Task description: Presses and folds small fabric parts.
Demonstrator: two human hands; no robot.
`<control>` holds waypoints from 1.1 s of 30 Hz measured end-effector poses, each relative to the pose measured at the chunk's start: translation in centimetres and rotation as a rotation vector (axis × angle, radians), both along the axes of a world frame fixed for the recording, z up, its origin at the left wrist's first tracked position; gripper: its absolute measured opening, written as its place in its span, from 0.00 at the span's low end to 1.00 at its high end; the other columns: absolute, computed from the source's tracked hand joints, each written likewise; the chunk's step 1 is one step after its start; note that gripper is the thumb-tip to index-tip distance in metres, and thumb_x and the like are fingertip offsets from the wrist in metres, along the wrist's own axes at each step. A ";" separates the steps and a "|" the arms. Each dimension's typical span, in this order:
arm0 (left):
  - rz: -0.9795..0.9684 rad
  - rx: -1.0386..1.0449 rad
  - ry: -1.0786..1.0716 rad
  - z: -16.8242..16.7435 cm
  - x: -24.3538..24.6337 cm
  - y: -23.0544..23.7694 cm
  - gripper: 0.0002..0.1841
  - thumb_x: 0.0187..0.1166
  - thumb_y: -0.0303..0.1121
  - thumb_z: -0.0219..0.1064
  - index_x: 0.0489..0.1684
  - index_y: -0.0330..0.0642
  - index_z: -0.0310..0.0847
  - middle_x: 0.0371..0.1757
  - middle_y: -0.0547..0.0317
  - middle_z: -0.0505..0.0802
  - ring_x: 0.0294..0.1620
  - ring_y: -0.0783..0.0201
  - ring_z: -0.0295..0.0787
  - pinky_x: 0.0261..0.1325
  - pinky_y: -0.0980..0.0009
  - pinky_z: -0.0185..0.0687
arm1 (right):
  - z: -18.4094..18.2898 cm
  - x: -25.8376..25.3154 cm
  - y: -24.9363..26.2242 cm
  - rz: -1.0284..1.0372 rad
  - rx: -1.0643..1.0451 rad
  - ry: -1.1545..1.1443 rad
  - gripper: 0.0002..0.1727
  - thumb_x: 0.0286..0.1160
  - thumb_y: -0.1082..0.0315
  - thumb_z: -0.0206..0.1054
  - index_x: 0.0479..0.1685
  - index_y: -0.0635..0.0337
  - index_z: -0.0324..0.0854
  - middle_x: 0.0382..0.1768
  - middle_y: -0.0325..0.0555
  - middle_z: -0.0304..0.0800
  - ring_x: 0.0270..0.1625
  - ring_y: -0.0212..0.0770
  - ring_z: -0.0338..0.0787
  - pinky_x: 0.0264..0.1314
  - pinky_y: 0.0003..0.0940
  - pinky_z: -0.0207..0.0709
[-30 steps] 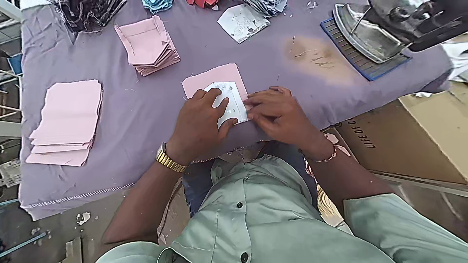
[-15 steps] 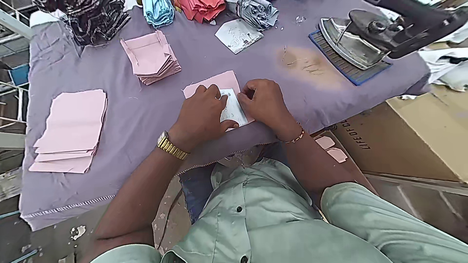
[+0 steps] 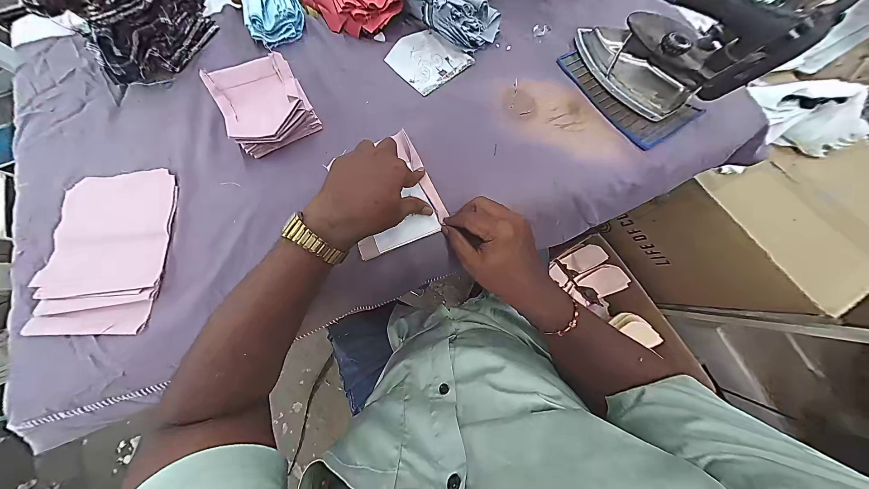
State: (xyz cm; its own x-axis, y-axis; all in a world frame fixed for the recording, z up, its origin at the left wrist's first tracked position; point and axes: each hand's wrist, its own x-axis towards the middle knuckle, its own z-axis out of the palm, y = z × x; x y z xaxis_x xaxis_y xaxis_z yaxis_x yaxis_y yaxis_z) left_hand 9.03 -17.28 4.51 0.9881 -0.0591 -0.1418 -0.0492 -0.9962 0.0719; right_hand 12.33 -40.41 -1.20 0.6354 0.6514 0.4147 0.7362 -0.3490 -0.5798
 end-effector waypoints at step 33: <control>0.182 -0.101 -0.069 -0.8 -1.6 -1.4 0.43 0.65 0.83 0.54 0.67 0.62 0.89 0.60 0.52 0.90 0.64 0.46 0.84 0.49 0.43 0.85 | 10.6 15.3 -5.4 -0.130 -0.080 -0.421 0.22 0.85 0.53 0.65 0.70 0.54 0.87 0.39 0.55 0.95 0.38 0.52 0.93 0.43 0.54 0.85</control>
